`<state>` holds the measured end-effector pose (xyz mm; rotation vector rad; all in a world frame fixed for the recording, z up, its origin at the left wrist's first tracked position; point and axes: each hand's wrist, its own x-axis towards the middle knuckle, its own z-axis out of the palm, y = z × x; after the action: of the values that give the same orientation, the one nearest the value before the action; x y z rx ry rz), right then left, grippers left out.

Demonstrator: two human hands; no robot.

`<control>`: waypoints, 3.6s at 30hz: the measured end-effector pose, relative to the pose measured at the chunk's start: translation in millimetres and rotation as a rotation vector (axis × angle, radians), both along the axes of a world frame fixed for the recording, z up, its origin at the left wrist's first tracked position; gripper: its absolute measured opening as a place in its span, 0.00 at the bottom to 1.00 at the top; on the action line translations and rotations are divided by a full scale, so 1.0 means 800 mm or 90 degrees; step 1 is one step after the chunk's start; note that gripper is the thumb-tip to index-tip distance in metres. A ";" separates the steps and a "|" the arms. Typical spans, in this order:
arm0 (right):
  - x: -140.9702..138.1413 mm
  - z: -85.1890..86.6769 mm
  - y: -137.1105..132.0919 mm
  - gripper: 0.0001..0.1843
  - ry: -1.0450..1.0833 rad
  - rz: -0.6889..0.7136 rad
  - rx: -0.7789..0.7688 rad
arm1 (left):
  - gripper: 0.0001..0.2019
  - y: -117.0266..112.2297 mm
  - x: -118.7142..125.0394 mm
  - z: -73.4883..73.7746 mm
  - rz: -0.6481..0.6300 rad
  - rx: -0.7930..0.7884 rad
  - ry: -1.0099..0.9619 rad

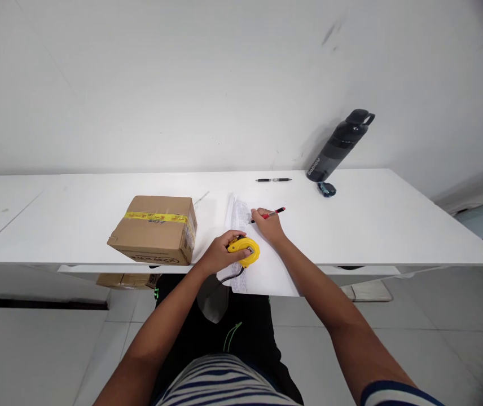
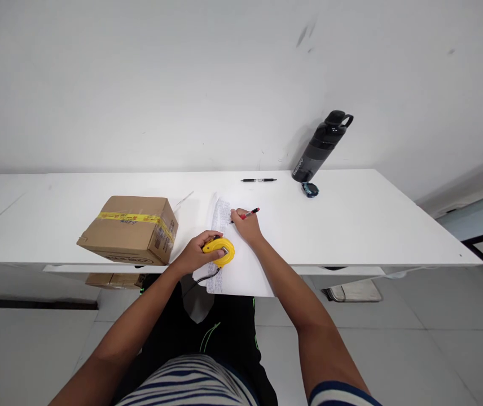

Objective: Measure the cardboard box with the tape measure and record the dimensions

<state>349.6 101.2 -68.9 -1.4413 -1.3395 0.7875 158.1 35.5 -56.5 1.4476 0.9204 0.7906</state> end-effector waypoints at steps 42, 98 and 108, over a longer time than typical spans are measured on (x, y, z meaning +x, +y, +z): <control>-0.004 -0.003 0.004 0.22 -0.082 -0.036 0.052 | 0.27 -0.005 -0.002 -0.004 0.024 0.041 0.000; -0.145 0.140 -0.097 0.22 -0.067 0.104 0.084 | 0.32 0.004 -0.262 0.127 0.384 -0.015 0.096; -0.138 0.125 -0.091 0.22 0.012 0.145 0.086 | 0.22 -0.001 -0.264 0.143 0.347 0.070 0.215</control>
<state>239.3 28.2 30.9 -1.1871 -1.5296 0.8379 -53.4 34.9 57.8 1.4669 1.5932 1.0195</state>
